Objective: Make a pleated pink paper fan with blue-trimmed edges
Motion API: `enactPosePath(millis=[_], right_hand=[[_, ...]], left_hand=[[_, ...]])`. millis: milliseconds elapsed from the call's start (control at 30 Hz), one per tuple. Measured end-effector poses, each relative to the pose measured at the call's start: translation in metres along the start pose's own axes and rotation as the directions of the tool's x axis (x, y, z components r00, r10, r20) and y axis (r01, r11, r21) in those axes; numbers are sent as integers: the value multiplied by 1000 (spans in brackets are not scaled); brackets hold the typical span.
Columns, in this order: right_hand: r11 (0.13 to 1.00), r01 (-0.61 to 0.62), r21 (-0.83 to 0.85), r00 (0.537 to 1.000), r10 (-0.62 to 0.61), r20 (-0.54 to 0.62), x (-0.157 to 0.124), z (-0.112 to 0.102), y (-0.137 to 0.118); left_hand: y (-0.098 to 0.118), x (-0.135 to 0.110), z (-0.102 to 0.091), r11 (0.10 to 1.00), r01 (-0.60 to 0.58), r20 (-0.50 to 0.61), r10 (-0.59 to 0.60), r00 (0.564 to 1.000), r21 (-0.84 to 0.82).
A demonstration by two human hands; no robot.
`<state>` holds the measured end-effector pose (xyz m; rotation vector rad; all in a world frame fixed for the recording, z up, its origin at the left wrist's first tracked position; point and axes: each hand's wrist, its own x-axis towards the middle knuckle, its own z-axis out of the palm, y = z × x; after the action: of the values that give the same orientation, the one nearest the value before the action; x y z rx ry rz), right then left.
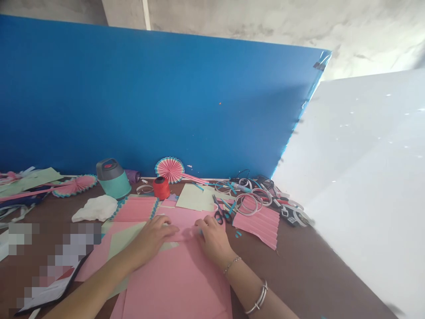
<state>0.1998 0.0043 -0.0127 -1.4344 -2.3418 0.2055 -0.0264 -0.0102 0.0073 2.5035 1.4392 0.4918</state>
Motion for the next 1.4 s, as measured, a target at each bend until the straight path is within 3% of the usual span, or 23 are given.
enactPosePath(millis=[100, 200, 433, 567, 633, 733, 800, 900, 967, 1067, 1133, 1233, 1400], right_hand=[[969, 237, -68, 971, -234, 56, -1, 5, 2], [938, 340, -66, 938, -334, 92, 0, 4, 7], [956, 290, -36, 955, -286, 84, -4, -15, 17], [960, 280, -2, 960, -280, 23, -5, -13, 16], [961, 271, 51, 962, -269, -41, -4, -10, 16], [942, 185, 279, 976, -142, -168, -1, -7, 16], [888, 96, 449, 976, 4, -216, 0, -5, 14], [820, 69, 568, 963, 93, -251, 1, -4, 7], [814, 135, 565, 960, 34, -279, 0, -2, 1], [847, 283, 449, 936, -141, -323, -2, 1, -7], [876, 370, 311, 903, -260, -342, -4, 4, -11], [898, 428, 99, 870, -379, -316, -7, 7, -17], [895, 441, -66, 870, -445, -211, -9, 2, -26]], left_hand=[[4, -1, 0, 990, -139, 20, 138, 990, 40], [4, -2, -2, 986, -161, 25, 159, 987, 48], [-22, -2, -5, 997, -76, -31, 76, 997, 17], [-34, 2, 3, 992, -11, -133, -6, 991, -127], [-34, 4, 6, 971, 7, -285, -77, 955, -239], [-27, 6, 7, 912, 96, -463, -290, 838, -399], [-19, 6, 8, 848, 173, -396, -403, 825, -501], [-4, 6, 10, 698, 238, -111, -415, 903, -676], [7, 7, 10, 570, 218, -1, -358, 934, -792], [21, 8, 9, 451, 118, -13, -276, 961, -885], [27, 8, 8, 466, 102, -55, -311, 949, -879], [32, 6, 8, 596, 129, -145, -390, 909, -792], [35, 2, 11, 775, 109, -314, -374, 873, -622]])
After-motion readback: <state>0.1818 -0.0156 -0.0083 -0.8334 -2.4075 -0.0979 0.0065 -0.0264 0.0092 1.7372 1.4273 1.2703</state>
